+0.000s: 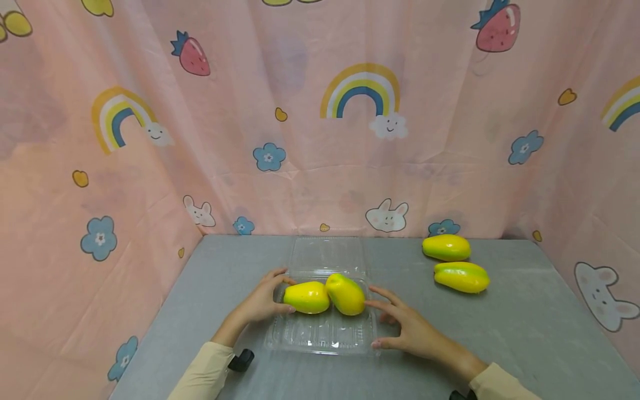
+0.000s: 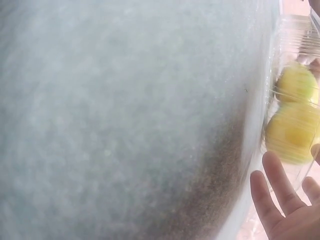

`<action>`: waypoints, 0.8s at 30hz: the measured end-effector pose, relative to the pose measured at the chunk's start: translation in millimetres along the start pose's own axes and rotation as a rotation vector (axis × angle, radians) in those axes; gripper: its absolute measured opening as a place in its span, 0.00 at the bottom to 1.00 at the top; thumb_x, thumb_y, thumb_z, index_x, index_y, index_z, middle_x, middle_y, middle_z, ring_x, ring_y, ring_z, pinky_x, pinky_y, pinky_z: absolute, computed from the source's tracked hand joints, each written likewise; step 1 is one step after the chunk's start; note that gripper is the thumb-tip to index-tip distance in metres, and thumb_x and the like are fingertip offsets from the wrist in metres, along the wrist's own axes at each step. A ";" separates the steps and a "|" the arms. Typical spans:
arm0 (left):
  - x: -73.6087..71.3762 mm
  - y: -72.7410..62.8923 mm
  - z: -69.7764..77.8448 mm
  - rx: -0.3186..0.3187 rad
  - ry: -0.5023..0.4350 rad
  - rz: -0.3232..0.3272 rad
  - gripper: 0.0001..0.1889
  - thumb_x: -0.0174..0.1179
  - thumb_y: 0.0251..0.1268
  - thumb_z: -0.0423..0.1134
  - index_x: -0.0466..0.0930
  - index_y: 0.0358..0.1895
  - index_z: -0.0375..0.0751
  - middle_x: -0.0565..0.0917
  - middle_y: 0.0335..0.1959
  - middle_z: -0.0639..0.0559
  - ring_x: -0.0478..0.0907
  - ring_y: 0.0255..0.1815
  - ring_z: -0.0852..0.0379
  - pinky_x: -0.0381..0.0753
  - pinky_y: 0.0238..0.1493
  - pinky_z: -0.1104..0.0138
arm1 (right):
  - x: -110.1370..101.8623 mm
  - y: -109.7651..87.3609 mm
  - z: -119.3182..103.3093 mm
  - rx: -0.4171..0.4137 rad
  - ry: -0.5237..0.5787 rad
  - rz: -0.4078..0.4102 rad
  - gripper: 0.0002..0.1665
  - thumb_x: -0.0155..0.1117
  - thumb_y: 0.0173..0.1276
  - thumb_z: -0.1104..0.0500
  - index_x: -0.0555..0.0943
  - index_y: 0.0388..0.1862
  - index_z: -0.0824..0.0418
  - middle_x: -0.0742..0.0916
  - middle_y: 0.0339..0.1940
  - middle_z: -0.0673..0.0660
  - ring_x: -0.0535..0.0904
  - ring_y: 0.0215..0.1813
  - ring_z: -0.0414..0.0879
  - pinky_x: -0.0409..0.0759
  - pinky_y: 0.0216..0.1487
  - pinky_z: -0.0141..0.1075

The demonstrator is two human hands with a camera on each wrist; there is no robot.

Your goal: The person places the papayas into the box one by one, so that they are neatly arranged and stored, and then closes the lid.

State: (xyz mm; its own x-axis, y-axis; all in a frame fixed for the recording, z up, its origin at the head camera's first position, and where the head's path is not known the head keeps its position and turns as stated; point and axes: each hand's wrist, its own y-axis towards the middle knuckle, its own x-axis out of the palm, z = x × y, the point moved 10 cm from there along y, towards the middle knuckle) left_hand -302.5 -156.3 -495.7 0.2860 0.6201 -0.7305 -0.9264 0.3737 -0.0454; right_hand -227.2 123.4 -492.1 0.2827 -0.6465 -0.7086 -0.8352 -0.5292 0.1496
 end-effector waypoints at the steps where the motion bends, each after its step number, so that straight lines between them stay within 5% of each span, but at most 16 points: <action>1: -0.3 0.1 0.4 0.003 -0.004 0.002 0.26 0.77 0.48 0.40 0.80 0.54 0.53 0.61 0.77 0.42 0.55 0.78 0.32 0.61 0.69 0.30 | -0.1 0.1 0.0 0.004 0.002 -0.003 0.46 0.75 0.55 0.39 0.70 0.72 0.43 0.61 0.81 0.52 0.82 0.50 0.41 0.84 0.49 0.37; 24: -9.5 -4.1 5.4 0.039 -0.063 0.098 0.24 0.77 0.48 0.44 0.82 0.52 0.53 0.66 0.70 0.41 0.59 0.73 0.35 0.65 0.67 0.34 | -0.2 0.8 0.4 0.023 -0.024 -0.021 0.42 0.74 0.56 0.38 0.71 0.70 0.37 0.60 0.81 0.51 0.82 0.51 0.41 0.84 0.50 0.37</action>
State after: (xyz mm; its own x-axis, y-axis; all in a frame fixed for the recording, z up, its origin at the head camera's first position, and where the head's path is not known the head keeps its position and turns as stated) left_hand -300.1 -160.0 -484.9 0.2105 0.6969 -0.6856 -0.9409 0.3348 0.0514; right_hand -228.1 123.3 -492.1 0.2887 -0.6218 -0.7280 -0.8400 -0.5294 0.1190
